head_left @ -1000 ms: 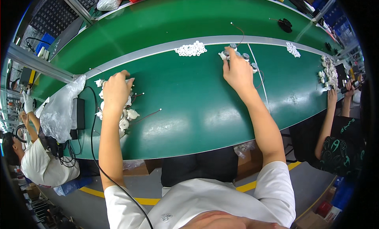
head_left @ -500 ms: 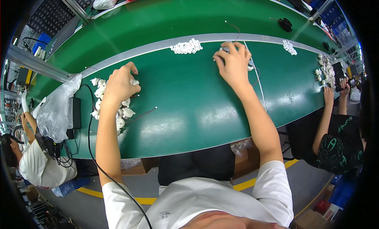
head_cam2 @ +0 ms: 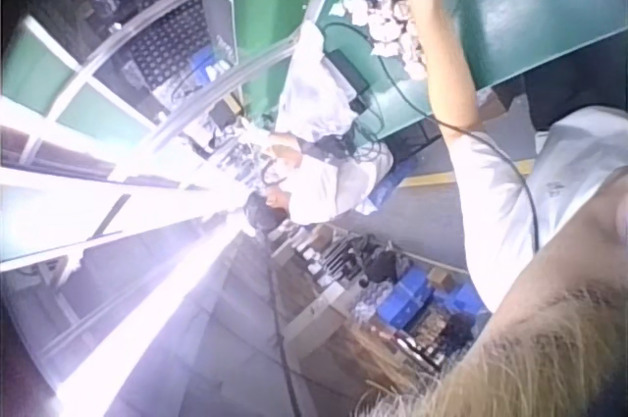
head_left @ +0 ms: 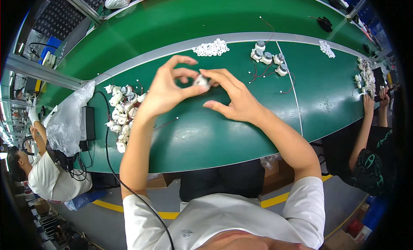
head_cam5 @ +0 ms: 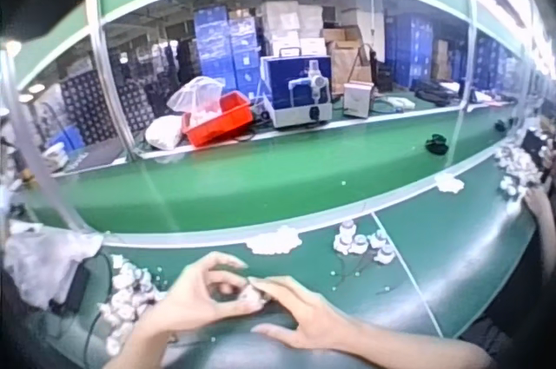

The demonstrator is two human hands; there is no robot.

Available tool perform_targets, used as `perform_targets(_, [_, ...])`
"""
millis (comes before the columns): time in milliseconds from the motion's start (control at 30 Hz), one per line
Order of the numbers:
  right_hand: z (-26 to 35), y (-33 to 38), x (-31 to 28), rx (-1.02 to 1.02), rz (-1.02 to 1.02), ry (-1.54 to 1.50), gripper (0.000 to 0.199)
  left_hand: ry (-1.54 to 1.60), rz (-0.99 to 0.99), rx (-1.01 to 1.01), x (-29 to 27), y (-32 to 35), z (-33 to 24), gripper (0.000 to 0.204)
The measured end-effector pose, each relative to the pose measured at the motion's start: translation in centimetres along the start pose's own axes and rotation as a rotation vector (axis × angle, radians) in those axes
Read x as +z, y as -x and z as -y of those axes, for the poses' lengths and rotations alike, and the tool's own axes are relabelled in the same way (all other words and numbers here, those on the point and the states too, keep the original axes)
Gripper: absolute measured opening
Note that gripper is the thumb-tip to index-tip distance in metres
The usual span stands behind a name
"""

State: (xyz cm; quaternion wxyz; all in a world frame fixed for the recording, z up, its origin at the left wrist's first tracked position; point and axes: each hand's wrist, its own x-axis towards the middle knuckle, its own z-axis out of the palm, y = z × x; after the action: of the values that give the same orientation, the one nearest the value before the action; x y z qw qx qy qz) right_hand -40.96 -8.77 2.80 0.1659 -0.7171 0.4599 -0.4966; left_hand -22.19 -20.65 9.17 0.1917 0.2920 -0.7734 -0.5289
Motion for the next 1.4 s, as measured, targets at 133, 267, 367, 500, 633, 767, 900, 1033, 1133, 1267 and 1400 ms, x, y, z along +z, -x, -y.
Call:
perform_targets(133, [-1.1,0.1,-0.3,0.119,-0.193,-0.016,0.048,0.550,-0.016,-0.059,4.2,-3.5,2.0,0.049])
perform_targets(267, [-1.8,-1.1,-3.3,0.248,-0.422,0.173,0.033,0.325,-0.109,0.055,4.6,-7.8,4.5,0.042])
perform_targets(367, [-1.3,-1.5,-5.9,0.231,-0.601,0.091,0.036,-0.635,-0.428,0.544,6.6,-9.4,5.6,0.048])
perform_targets(500, [-2.3,-1.4,-7.1,0.083,-0.648,0.001,0.032,-0.831,-0.326,0.562,7.9,-9.9,5.0,0.055])
perform_targets(633, [-3.2,-1.6,-6.7,0.048,-0.573,-0.012,0.026,-0.719,-0.308,0.533,7.8,-9.7,5.0,0.059])
perform_targets(767, [-3.6,-1.0,-5.7,0.393,-0.457,-0.365,0.025,-0.592,-0.215,0.490,7.9,-7.5,4.3,0.060])
perform_targets(900, [-3.9,-0.4,-5.1,0.630,-0.212,-0.174,0.027,-0.457,-0.171,0.423,7.5,-4.0,5.0,0.057])
perform_targets(1033, [-3.3,-0.5,-5.2,0.648,-0.051,0.085,0.028,-0.366,-0.199,0.495,7.2,-2.6,5.3,0.059])
perform_targets(1133, [-3.4,-0.6,-5.0,0.634,0.034,0.073,0.022,-0.282,-0.250,0.477,7.2,-2.5,5.3,0.063])
perform_targets(1267, [-3.2,-0.5,-4.4,0.501,0.006,0.047,0.018,-0.358,-0.225,0.517,6.9,-2.8,5.6,0.067])
perform_targets(1400, [-3.3,-0.6,-4.6,0.462,0.077,0.067,0.016,-0.354,-0.244,0.507,7.1,-2.8,5.8,0.066])
